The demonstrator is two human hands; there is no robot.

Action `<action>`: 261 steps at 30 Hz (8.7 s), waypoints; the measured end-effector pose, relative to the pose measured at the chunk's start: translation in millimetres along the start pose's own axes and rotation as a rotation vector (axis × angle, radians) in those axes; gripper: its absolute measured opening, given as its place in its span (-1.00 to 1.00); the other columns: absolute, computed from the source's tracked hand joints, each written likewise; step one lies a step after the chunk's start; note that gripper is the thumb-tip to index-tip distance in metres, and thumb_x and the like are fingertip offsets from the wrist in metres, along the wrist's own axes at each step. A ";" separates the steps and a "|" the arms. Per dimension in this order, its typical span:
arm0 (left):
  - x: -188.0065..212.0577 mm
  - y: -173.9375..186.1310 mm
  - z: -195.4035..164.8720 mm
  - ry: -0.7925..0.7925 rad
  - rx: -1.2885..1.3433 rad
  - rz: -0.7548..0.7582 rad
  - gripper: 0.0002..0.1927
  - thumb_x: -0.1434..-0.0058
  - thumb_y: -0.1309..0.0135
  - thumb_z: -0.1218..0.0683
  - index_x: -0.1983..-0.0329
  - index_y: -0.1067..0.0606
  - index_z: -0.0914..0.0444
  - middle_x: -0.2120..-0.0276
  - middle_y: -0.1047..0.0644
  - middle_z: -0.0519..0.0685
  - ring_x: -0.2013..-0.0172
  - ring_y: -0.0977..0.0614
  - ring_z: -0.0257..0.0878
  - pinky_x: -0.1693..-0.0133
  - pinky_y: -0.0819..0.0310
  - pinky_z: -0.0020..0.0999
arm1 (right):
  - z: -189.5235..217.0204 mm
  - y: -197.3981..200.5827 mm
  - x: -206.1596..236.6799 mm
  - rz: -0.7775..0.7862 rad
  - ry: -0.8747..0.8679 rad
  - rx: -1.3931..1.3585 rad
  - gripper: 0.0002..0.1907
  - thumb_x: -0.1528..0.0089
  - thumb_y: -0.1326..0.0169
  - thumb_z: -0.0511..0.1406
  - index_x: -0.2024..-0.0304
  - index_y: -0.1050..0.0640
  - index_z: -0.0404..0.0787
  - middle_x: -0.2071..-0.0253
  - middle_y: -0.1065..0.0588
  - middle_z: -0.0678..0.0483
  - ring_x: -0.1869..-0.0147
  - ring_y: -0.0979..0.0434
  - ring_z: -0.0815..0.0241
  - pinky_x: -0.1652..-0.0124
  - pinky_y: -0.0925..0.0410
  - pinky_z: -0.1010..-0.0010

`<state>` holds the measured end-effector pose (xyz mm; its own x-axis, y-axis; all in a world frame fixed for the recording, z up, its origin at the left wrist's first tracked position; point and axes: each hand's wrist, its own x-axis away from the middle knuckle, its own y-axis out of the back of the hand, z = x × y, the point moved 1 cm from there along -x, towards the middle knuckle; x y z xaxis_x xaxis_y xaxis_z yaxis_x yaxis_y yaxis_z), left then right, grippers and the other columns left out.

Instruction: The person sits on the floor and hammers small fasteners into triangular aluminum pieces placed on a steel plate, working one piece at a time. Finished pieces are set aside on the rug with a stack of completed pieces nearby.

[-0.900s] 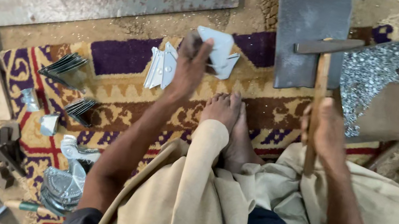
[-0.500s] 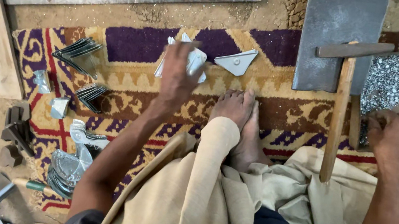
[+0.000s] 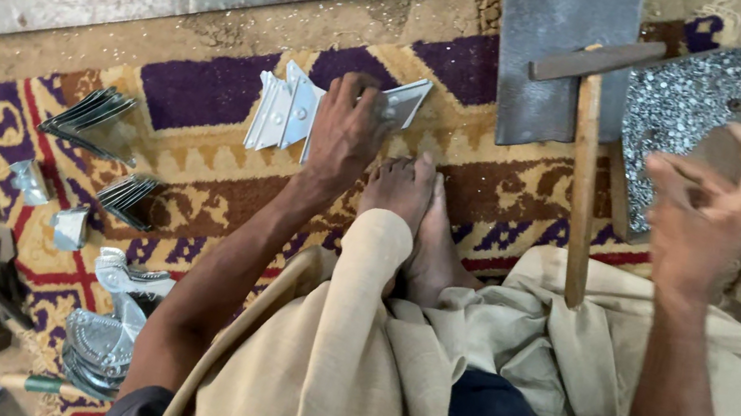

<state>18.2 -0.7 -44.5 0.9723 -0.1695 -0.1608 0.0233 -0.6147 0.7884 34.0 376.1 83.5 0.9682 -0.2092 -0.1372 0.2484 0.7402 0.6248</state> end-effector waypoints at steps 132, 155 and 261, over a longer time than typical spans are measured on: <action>-77.2 12.7 -60.8 0.564 1.224 0.049 -0.74 -0.33 -0.23 0.03 0.11 -0.60 0.34 0.33 -0.65 -0.08 0.34 -0.63 -0.40 0.26 -0.60 -0.45 | 60.5 -100.1 -36.7 0.227 0.232 0.037 -0.33 -0.37 -0.30 -0.37 -0.39 -0.20 -0.27 -0.14 -0.52 -0.14 0.02 -0.70 0.16 0.27 -0.52 0.45; -95.4 -23.5 -65.1 0.649 1.362 0.059 -0.66 -0.18 -0.32 0.03 0.17 -0.62 0.41 0.35 -0.69 0.05 0.39 -0.70 -0.30 0.25 -0.70 -0.36 | 52.0 -28.1 49.9 0.362 -0.472 -0.243 -0.57 -0.47 0.12 -0.02 0.35 -0.36 -0.15 0.63 -0.23 0.25 0.65 -0.18 0.45 0.68 -0.06 0.54; -101.0 -3.0 -56.5 0.542 1.344 0.014 -0.64 -0.19 -0.32 0.03 0.13 -0.54 0.39 0.30 -0.67 0.09 0.29 -0.75 -0.20 0.17 -0.80 -0.30 | 50.4 -53.0 20.2 0.043 0.227 0.522 -0.31 -0.26 -0.39 -0.25 -0.24 -0.27 -0.35 0.05 -0.43 -0.05 0.16 -0.51 0.14 0.24 -0.42 0.41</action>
<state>-67.0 61.9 3.0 0.9445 -0.0617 0.3228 0.0783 -0.9117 -0.4033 38.9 300.4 86.4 0.9734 -0.0007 -0.2289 0.2172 0.3189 0.9226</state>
